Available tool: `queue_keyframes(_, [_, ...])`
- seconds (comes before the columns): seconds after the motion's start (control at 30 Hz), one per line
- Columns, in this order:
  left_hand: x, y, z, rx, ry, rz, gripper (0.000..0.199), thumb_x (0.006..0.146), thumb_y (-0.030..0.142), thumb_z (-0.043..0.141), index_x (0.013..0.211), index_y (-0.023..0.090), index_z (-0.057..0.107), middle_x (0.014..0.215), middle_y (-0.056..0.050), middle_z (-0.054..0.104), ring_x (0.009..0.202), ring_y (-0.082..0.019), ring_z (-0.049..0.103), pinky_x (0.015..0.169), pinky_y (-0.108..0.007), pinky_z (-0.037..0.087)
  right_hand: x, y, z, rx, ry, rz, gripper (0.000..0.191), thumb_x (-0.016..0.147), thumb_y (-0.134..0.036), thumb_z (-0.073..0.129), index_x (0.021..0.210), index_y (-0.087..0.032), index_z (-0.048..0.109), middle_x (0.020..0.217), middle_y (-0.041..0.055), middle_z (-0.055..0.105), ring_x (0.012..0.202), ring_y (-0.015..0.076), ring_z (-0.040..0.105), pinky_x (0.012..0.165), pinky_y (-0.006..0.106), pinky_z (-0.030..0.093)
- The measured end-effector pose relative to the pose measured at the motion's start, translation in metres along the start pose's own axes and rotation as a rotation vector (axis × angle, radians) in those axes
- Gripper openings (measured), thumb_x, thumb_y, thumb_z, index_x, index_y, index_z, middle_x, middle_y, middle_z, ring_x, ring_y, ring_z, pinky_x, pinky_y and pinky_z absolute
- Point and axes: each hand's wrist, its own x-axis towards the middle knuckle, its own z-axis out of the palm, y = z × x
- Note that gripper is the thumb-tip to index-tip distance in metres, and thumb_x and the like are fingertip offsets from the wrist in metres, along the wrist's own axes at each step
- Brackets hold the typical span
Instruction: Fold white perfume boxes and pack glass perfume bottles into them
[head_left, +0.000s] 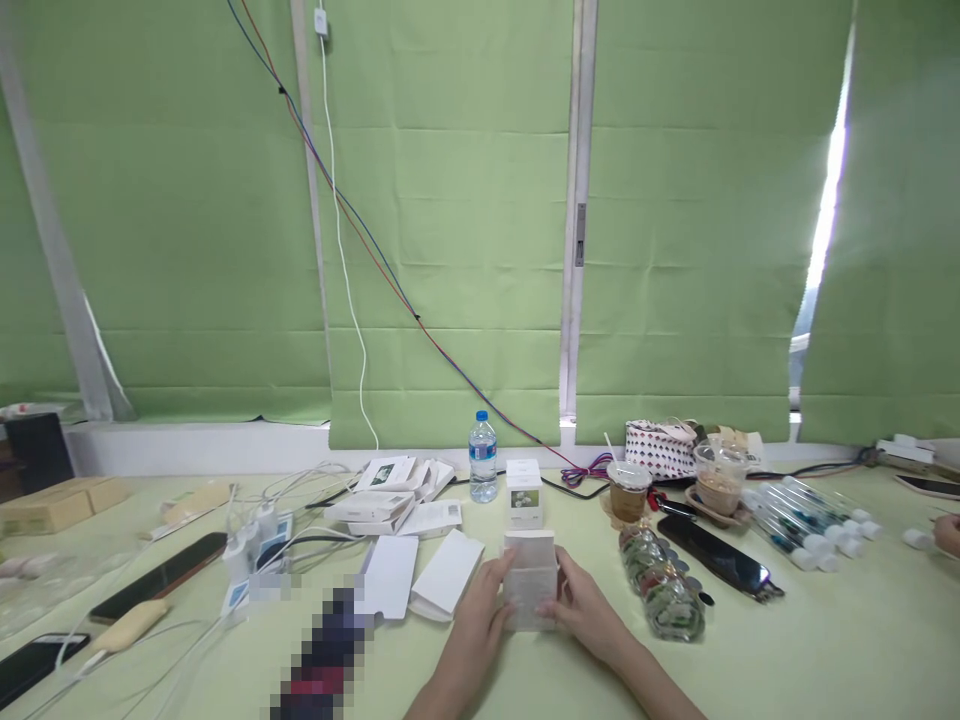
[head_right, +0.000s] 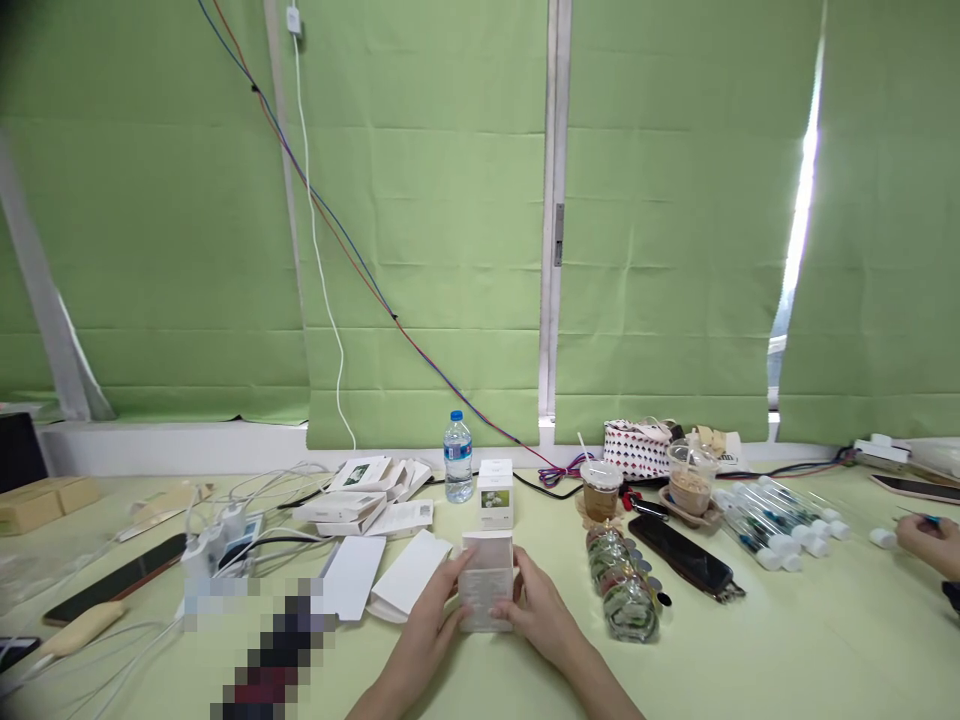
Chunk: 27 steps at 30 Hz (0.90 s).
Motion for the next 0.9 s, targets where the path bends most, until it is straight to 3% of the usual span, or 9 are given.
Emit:
queue_keyframes(0.07, [0.001,-0.002,-0.001,-0.026,-0.005,-0.012,0.052,0.089,0.022,0.047,0.139,0.032,0.039,0.139,-0.006,0.048,0.121,-0.025,0.048,0.101,-0.039,0.041,-0.003,-0.003,-0.003,-0.214,0.153,-0.204,0.063,0.076,-0.028,0.069,0.133,-0.021,0.045,0.123,0.0124,0.059,0.104,0.0280,0.057,0.090,0.043,0.045])
queue_keyframes(0.13, [0.001,-0.005,-0.001,-0.030,0.019,-0.026,0.055,0.089,0.023,0.047,0.141,0.032,0.035,0.142,-0.005,0.045,0.121,-0.025,0.048,0.100,-0.038,0.041,-0.006,-0.006,-0.005,-0.450,0.209,-0.408,0.051,0.084,-0.026,0.061,0.133,-0.024,0.047,0.127,0.0133,0.058,0.114,0.0298,0.054,0.095,0.047,0.041])
queue_keyframes(0.2, [0.000,-0.007,0.001,-0.013,0.030,-0.024,0.057,0.088,0.023,0.049,0.142,0.033,0.034,0.145,-0.003,0.043,0.126,-0.025,0.043,0.104,-0.039,0.037,-0.007,-0.012,-0.006,-0.622,0.108,-0.547,0.042,0.091,-0.022,0.051,0.133,-0.028,0.049,0.128,0.0108,0.061,0.117,0.0276,0.055,0.097,0.046,0.041])
queue_keyframes(0.27, [0.000,-0.009,0.002,0.003,0.036,-0.024,0.058,0.088,0.023,0.049,0.143,0.034,0.032,0.146,-0.002,0.041,0.130,-0.025,0.039,0.106,-0.039,0.035,-0.004,-0.016,-0.005,-0.727,0.012,-0.597,0.046,0.094,-0.020,0.045,0.139,-0.028,0.042,0.135,0.0095,0.056,0.122,0.0257,0.052,0.099,0.044,0.039])
queue_keyframes(0.47, [0.003,-0.008,0.002,0.003,0.027,-0.056,0.064,0.087,0.020,0.047,0.145,0.033,0.025,0.137,-0.006,0.048,0.117,-0.024,0.050,0.099,-0.038,0.040,0.004,-0.007,0.003,-0.779,0.161,-0.463,0.059,0.093,-0.023,0.046,0.148,-0.021,0.025,0.142,0.0127,0.048,0.125,0.0275,0.051,0.096,0.044,0.043])
queue_keyframes(0.63, [0.004,-0.009,0.004,-0.004,0.012,-0.059,0.067,0.086,0.016,0.045,0.146,0.031,0.022,0.142,-0.007,0.043,0.125,-0.025,0.044,0.102,-0.038,0.039,-0.005,0.002,0.026,-0.527,0.212,-0.281,0.069,0.090,-0.022,0.048,0.150,-0.025,0.013,0.150,0.0074,0.037,0.133,0.0249,0.041,0.104,0.041,0.041])
queue_keyframes(0.77, [0.004,-0.007,0.008,0.004,0.026,-0.066,0.066,0.084,0.014,0.046,0.145,0.028,0.025,0.146,-0.009,0.037,0.135,-0.025,0.033,0.110,-0.040,0.030,-0.013,-0.004,0.045,-0.305,0.261,-0.096,0.070,0.090,-0.020,0.045,0.150,-0.026,0.008,0.153,0.0054,0.029,0.137,0.0231,0.033,0.108,0.039,0.038])
queue_keyframes(0.9, [0.005,-0.009,0.013,-0.006,0.041,-0.083,0.066,0.083,0.012,0.046,0.144,0.024,0.025,0.148,-0.010,0.034,0.138,-0.025,0.028,0.114,-0.041,0.022,-0.016,-0.008,0.052,-0.207,0.290,-0.069,0.067,0.091,-0.023,0.044,0.149,-0.025,0.010,0.154,0.0058,0.027,0.139,0.0242,0.030,0.109,0.040,0.035])
